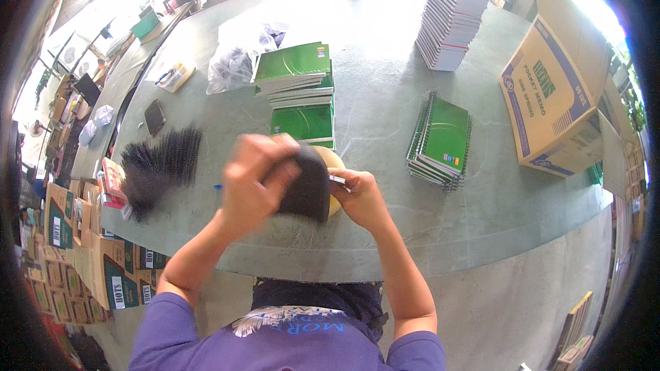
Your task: The person assembles spiral-bound notebooks by inserting black plastic coils into the punched holes of green notebook covers. They use pliers to secure the coils and place the finished notebooks into a stack on the table.
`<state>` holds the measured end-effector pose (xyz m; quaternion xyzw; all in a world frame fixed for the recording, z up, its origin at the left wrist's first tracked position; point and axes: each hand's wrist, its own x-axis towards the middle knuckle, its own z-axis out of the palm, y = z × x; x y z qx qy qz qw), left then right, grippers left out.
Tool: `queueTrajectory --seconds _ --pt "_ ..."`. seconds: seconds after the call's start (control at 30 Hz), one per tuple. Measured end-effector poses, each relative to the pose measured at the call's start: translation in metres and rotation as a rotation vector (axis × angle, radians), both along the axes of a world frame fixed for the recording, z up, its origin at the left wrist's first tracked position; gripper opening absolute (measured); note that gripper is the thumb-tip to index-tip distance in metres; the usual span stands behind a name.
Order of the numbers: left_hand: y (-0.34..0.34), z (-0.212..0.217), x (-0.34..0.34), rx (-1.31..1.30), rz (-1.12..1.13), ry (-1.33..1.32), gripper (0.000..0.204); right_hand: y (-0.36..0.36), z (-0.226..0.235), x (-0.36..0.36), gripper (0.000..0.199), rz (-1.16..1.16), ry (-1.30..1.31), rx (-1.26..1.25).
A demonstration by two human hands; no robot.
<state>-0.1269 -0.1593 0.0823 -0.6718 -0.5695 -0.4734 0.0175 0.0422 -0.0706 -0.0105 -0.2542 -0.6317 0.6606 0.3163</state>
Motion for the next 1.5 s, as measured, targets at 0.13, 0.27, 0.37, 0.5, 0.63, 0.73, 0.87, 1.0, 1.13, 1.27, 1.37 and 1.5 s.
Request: queueTrajectory --seconds 0.13,0.27,0.37,0.5,0.63,0.73,0.87,1.0,1.13,1.27,1.37,1.5 --pt "-0.017 -0.016 0.01 -0.179 -0.059 -0.065 0.032 -0.004 0.006 0.004 0.029 0.06 -0.041 0.166" --pt "-0.075 -0.054 0.036 -0.248 -0.131 0.035 0.035 -0.005 0.011 -0.006 0.031 0.09 0.01 0.165" --pt "-0.083 -0.083 0.043 -0.405 -0.193 0.069 0.035 -0.005 0.013 -0.01 0.028 0.029 -0.041 -0.018" --pt "-0.064 -0.074 0.036 -0.214 -0.069 0.284 0.035 -0.007 0.003 -0.019 0.023 -0.089 0.067 0.088" --pt "-0.017 -0.023 0.001 -0.014 0.111 0.537 0.037 -0.011 0.018 -0.011 0.016 0.039 0.208 0.22" --pt "-0.003 -0.028 -0.023 -0.188 0.059 0.624 0.037 -0.015 0.019 -0.01 0.017 -0.055 0.246 -0.035" --pt "0.004 -0.021 -0.011 -0.247 -0.008 0.397 0.024 -0.012 0.005 0.0 0.021 -0.092 0.197 0.133" --pt "0.01 -0.021 -0.014 -0.329 -0.141 0.367 0.034 -0.016 0.006 -0.001 0.018 -0.19 0.176 0.095" --pt "0.019 -0.019 -0.003 -0.297 -0.193 0.281 0.036 -0.013 -0.001 0.005 0.014 -0.211 0.028 0.067" --pt "0.03 -0.022 0.015 -0.257 -0.324 0.213 0.021 -0.012 0.0 0.006 0.01 -0.263 -0.058 0.136" --pt "0.038 -0.031 0.016 -0.265 -0.397 0.192 0.015 -0.011 -0.003 0.01 0.01 -0.289 -0.14 0.218" --pt "0.037 -0.031 0.017 -0.254 -0.39 0.208 0.015 -0.016 -0.001 0.008 0.011 -0.341 -0.156 0.275"
